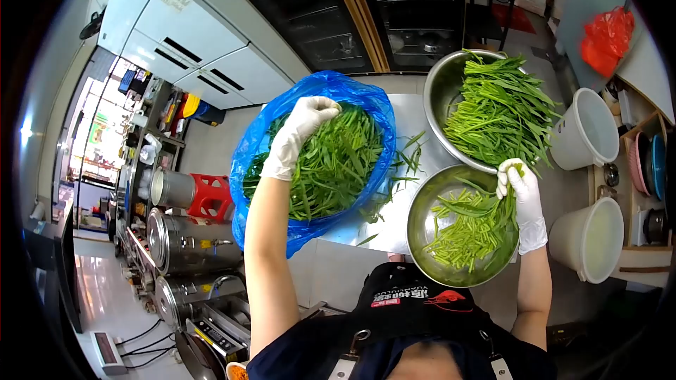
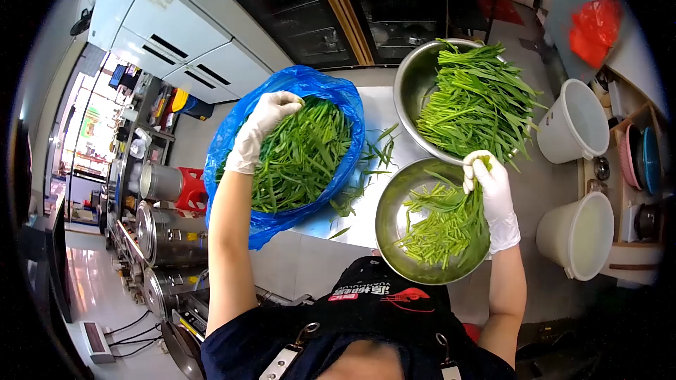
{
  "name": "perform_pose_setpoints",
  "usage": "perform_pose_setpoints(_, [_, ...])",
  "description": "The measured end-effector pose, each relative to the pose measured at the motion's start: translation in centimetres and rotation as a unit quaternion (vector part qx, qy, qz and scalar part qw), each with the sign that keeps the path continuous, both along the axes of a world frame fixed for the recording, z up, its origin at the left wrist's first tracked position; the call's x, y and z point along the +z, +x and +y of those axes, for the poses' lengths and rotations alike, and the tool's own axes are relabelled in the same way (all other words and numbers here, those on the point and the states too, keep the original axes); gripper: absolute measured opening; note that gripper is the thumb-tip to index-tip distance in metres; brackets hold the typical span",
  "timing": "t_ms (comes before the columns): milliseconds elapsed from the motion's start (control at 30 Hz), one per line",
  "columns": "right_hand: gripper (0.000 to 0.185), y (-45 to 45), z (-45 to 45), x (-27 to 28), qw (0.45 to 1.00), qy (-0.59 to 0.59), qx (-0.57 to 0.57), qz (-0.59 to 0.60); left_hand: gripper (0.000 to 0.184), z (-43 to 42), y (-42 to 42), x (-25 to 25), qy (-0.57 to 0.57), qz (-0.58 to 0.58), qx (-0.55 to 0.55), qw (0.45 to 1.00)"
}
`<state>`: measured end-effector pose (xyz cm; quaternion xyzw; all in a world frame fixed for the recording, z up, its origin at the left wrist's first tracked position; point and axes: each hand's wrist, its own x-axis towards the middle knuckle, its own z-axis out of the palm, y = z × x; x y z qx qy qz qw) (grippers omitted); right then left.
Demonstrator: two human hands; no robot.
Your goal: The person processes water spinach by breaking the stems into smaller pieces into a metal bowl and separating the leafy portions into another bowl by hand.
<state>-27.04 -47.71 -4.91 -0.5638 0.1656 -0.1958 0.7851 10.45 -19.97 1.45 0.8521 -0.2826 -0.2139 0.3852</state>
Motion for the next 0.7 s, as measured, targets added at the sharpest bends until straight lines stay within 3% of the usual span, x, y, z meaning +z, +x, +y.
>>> perform_pose_setpoints(233, [0.005,4.3,3.8,2.1,0.992,-0.032,0.081,0.087,0.02,4.9,-2.7,8.6,-0.208,-0.042,0.066,0.975])
perform_pose_setpoints(433, [0.008,6.8,6.3,2.5,0.984,-0.076,0.123,0.105,0.017,7.9,-3.0,8.2,-0.3,-0.098,0.164,0.935])
perform_pose_setpoints(467, [0.009,6.9,6.5,2.5,0.981,-0.081,0.134,0.111,0.015,8.1,-3.1,7.7,-0.168,-0.223,0.127,0.952])
perform_pose_setpoints(500, [0.009,7.0,6.8,2.5,0.978,-0.087,0.147,0.119,0.016,8.1,-3.1,6.7,-0.023,-0.253,0.071,0.965])
perform_pose_setpoints(567, [0.011,7.4,6.8,2.2,0.969,-0.112,0.174,0.138,0.018,8.8,-3.1,5.5,-0.043,-0.238,0.124,0.962])
perform_pose_setpoints(633, [0.012,7.6,7.3,2.5,0.966,-0.102,0.18,0.156,0.021,9.4,-2.1,5.8,-0.221,-0.134,0.211,0.943])
perform_pose_setpoints(700, [0.012,8.0,7.6,2.8,0.966,-0.113,0.178,0.15,0.021,9.3,-2.3,5.5,-0.161,-0.123,0.188,0.961])
